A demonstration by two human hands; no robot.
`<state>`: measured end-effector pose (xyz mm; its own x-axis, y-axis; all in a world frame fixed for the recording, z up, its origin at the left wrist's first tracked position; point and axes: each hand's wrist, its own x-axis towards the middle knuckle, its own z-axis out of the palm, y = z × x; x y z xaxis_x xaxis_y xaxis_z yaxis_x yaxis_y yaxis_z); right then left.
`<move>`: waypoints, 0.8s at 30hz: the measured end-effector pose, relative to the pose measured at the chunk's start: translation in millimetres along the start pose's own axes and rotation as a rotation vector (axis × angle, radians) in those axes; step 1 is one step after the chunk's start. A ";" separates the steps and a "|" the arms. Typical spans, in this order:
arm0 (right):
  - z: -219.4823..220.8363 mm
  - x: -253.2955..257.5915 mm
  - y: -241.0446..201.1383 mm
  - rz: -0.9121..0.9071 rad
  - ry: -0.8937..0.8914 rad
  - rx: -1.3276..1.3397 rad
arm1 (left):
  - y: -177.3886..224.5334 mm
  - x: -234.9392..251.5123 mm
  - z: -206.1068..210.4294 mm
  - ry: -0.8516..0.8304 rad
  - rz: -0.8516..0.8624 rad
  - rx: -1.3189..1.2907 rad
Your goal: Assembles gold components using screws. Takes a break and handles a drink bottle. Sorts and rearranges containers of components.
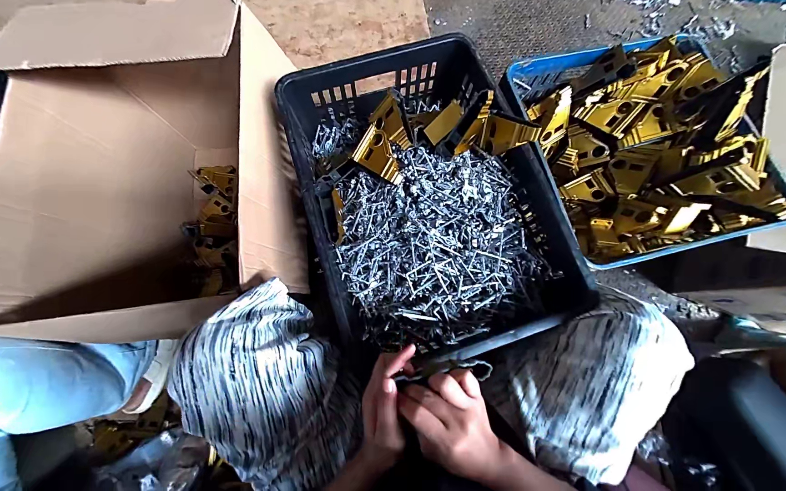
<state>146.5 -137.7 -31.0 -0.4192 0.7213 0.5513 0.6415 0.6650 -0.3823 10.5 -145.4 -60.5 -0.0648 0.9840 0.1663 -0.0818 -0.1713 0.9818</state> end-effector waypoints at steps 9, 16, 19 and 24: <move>4.2 6.8 -4.1 0.023 0.000 -0.023 | -2.7 3.3 3.2 0.072 -0.009 -0.050; -12.7 37.8 43.8 0.265 -0.201 0.485 | 14.9 37.9 -5.2 -0.018 -0.339 -0.277; -31.3 27.6 52.9 0.490 -0.041 0.951 | 34.1 43.5 -29.0 -0.121 -0.297 -0.122; -43.5 13.0 55.0 0.534 0.063 1.198 | 67.6 31.0 -43.6 -0.391 -0.225 0.146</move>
<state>204.3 -100.1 -12.5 -0.2418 0.9589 0.1488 -0.2603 0.0836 -0.9619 -40.5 -128.7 7.1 0.3206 0.9454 -0.0578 0.0913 0.0299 0.9954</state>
